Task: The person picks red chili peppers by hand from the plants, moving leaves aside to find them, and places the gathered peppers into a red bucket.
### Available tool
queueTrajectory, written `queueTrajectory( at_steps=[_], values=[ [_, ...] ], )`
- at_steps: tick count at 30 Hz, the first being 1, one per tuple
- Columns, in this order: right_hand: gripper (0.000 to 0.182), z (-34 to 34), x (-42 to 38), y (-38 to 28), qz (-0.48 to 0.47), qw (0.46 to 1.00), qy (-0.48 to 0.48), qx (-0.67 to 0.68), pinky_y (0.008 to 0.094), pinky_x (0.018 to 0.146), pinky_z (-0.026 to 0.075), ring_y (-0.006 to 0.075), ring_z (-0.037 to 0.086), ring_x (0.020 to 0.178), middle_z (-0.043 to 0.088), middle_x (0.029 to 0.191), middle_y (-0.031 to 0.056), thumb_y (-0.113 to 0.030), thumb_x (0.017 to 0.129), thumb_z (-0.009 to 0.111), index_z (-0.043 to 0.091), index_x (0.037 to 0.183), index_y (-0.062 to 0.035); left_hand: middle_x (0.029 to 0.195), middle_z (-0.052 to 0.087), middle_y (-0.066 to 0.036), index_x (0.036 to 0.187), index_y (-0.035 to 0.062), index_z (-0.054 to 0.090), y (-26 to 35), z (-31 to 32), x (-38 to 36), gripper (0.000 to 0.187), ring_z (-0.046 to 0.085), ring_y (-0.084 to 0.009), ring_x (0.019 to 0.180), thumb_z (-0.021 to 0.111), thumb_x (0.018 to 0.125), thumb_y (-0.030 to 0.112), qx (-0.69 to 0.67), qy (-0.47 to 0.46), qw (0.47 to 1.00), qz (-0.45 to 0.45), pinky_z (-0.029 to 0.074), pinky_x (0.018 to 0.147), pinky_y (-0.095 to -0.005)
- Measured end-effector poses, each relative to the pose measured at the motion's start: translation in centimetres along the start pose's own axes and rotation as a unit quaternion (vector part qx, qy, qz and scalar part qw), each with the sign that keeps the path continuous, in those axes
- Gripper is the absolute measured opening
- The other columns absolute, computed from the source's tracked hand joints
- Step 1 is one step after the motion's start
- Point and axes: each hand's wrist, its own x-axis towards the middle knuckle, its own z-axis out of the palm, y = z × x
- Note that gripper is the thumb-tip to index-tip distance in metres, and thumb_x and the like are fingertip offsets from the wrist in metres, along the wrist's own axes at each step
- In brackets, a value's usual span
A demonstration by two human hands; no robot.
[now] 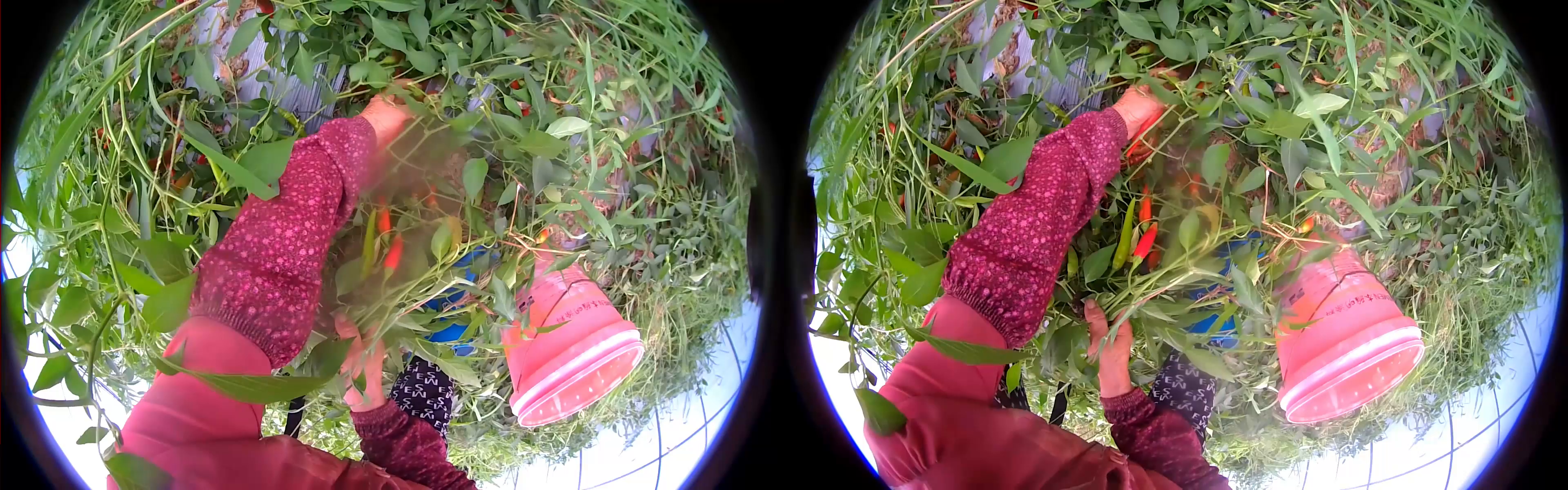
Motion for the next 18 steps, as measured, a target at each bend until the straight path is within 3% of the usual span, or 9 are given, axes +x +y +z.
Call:
queueTrajectory(
  at_steps=[1,4,6,7,9,11,13,14,18],
  values=[
    [0.021,0.4,-0.3,-0.6,0.016,1.0,0.017,0.0,0.0276,0.061,0.049,0.0204,0.056,0.068,0.055,0.087,0.0081,-0.019,0.093,0.042,0.046,0.107,-0.0029,0.107,0.059,-0.007,0.12,0.0133,0.049,0.4,-0.4,0.2,0.041,0.057,-0.0134,0.089,0.059,0.08,0.006,-0.103,-0.037,0.994,-0.011,0.049,0.055,-0.0274],
    [0.024,0.4,-0.3,-0.5,0.005,1.0,-0.012,-0.021,0.0256,0.056,0.047,0.0171,0.055,0.069,0.054,0.098,0.0066,-0.019,0.092,0.044,0.046,0.111,-0.0053,0.109,0.059,-0.008,0.115,0.0089,0.051,-0.7,-0.9,1.8,0.037,0.057,-0.0152,0.09,0.06,0.08,0.008,-0.117,0.026,0.992,-0.05,0.05,0.059,-0.0297],
    [0.031,0.3,-0.3,-0.7,-0.022,0.985,-0.033,-0.166,0.0241,0.052,0.046,0.0152,0.055,0.067,0.054,0.103,0.0095,-0.026,0.094,0.041,0.046,0.114,-0.0034,0.11,0.058,-0.013,0.116,0.0035,0.05,-1.9,-1.4,3.1,0.045,0.057,-0.0259,0.095,0.059,0.081,0.031,0.26,0.062,0.963,0.037,0.045,0.085,-0.0342],
    [0.033,0.2,-0.3,-0.8,-0.032,0.976,-0.039,-0.213,0.0236,0.051,0.046,0.0145,0.054,0.067,0.053,0.105,0.0104,-0.028,0.094,0.04,0.045,0.115,-0.0027,0.11,0.058,-0.013,0.116,0.0035,0.05,-1.7,-1.3,3.0,0.045,0.057,-0.0259,0.095,0.059,0.081,0.031,0.261,0.061,0.963,0.038,0.045,0.085,-0.0342],
    [0.025,0.5,-0.4,-1.5,0.098,0.995,0.019,-0.031,0.0241,0.07,0.047,0.0133,0.055,0.08,0.056,0.098,0.0055,-0.005,0.085,0.054,0.049,0.109,-0.0011,0.106,0.061,-0.014,0.114,0.0038,0.054,-1.0,-1.2,2.5,0.05,0.058,-0.0253,0.094,0.061,0.079,0.037,0.4,0.108,0.908,-0.064,0.045,0.084,-0.0323],
    [0.027,1.5,-1.0,-2.4,0.124,0.991,0.052,0.0,0.0251,0.077,0.047,0.0135,0.056,0.085,0.057,0.096,0.0043,0.004,0.082,0.059,0.051,0.108,-0.0006,0.097,0.063,-0.013,0.111,0.0061,0.058,-0.6,-0.7,1.1,0.043,0.06,-0.0218,0.088,0.062,0.079,0.034,0.431,0.072,0.899,-0.026,0.047,0.08,-0.0302],
    [0.028,1.8,-1.2,-2.6,0.108,0.992,0.061,-0.03,0.0259,0.078,0.048,0.0142,0.057,0.086,0.057,0.096,0.0047,0.006,0.082,0.058,0.051,0.108,-0.0007,0.098,0.063,-0.011,0.111,0.0095,0.059,-0.8,0.2,-0.9,0.035,0.06,-0.0184,0.083,0.062,0.079,0.023,0.1,0.093,0.987,-0.08,0.048,0.074,-0.0296],
    [0.028,1.2,-1.0,-2.2,0.111,0.993,0.049,-0.013,0.0256,0.078,0.048,0.0139,0.057,0.085,0.057,0.096,0.0045,0.005,0.082,0.058,0.051,0.108,-0.0011,0.089,0.063,-0.009,0.112,0.0036,0.051,1.2,1.8,-2.6,0.035,0.061,-0.014,0.072,0.06,0.079,0.008,-0.023,0.1,0.99,-0.094,0.041,0.045,-0.0255],
    [0.028,1.5,-1.0,-2.1,0.108,0.993,0.043,-0.002,0.025,0.078,0.047,0.0133,0.056,0.086,0.057,0.098,0.004,0.004,0.082,0.059,0.051,0.109,-0.0017,0.095,0.061,-0.012,0.11,0.0049,0.045,0.4,3.7,-4.1,0.038,0.061,-0.0166,0.074,0.062,0.076,-0.001,-0.024,0.108,0.99,-0.089,0.048,0.052,-0.0271]
  ],
)
